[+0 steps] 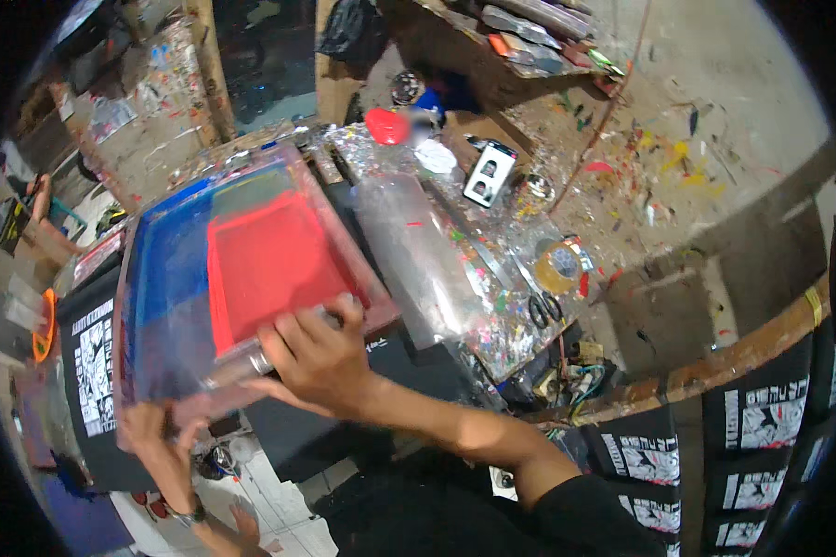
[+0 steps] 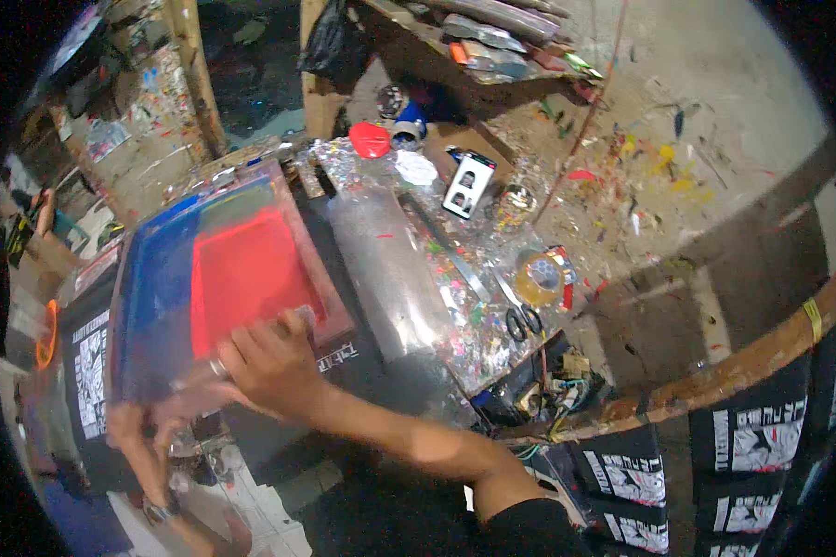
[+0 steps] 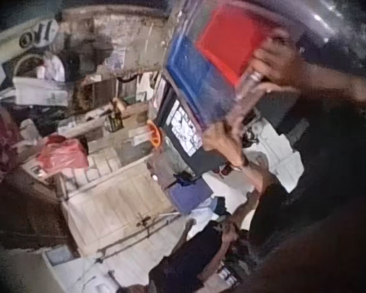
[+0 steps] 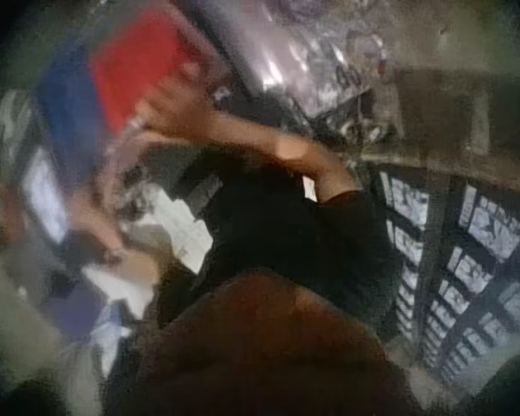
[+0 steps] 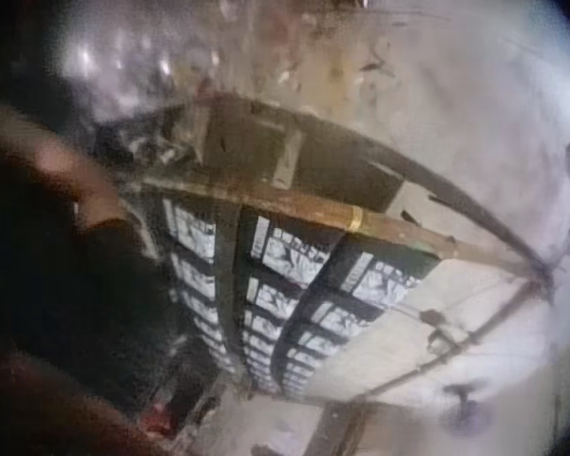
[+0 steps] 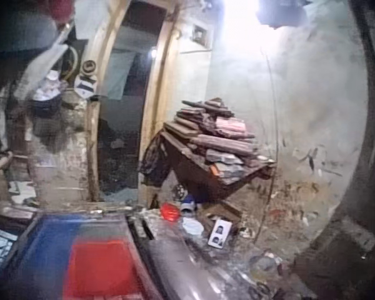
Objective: The person performs screen printing on black shirts using a manual press. The person places a shirt on the platen, lowers the screen, applies red ink with a squeegee, and lifts the screen to reveal the print before removing the shirt and repeating the process.
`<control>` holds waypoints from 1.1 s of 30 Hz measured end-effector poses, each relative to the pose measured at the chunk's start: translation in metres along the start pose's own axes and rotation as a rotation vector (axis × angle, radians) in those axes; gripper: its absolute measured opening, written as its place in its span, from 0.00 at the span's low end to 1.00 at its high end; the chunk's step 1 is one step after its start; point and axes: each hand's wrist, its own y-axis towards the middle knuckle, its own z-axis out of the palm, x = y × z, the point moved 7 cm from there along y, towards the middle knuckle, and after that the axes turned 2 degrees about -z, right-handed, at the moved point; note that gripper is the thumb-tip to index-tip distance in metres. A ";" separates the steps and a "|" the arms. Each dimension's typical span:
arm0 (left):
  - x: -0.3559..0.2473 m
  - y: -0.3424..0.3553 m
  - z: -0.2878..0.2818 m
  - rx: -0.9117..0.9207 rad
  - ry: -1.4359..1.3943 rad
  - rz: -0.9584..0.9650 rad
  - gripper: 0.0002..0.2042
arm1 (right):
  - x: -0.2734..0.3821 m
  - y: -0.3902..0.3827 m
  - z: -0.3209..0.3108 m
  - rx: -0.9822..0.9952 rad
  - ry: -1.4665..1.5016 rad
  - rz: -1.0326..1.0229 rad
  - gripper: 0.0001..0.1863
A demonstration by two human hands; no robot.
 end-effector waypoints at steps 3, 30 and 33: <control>-0.045 0.022 -0.018 -0.436 -0.004 -0.078 0.23 | -0.018 0.093 -0.006 0.049 0.040 -0.066 0.34; 0.152 0.214 0.289 -0.002 -0.730 -0.154 0.09 | -0.088 0.331 0.009 0.258 0.000 -0.069 0.38; 0.261 0.163 0.232 -0.273 -0.681 -0.320 0.07 | -0.093 0.326 0.020 0.225 0.031 -0.051 0.38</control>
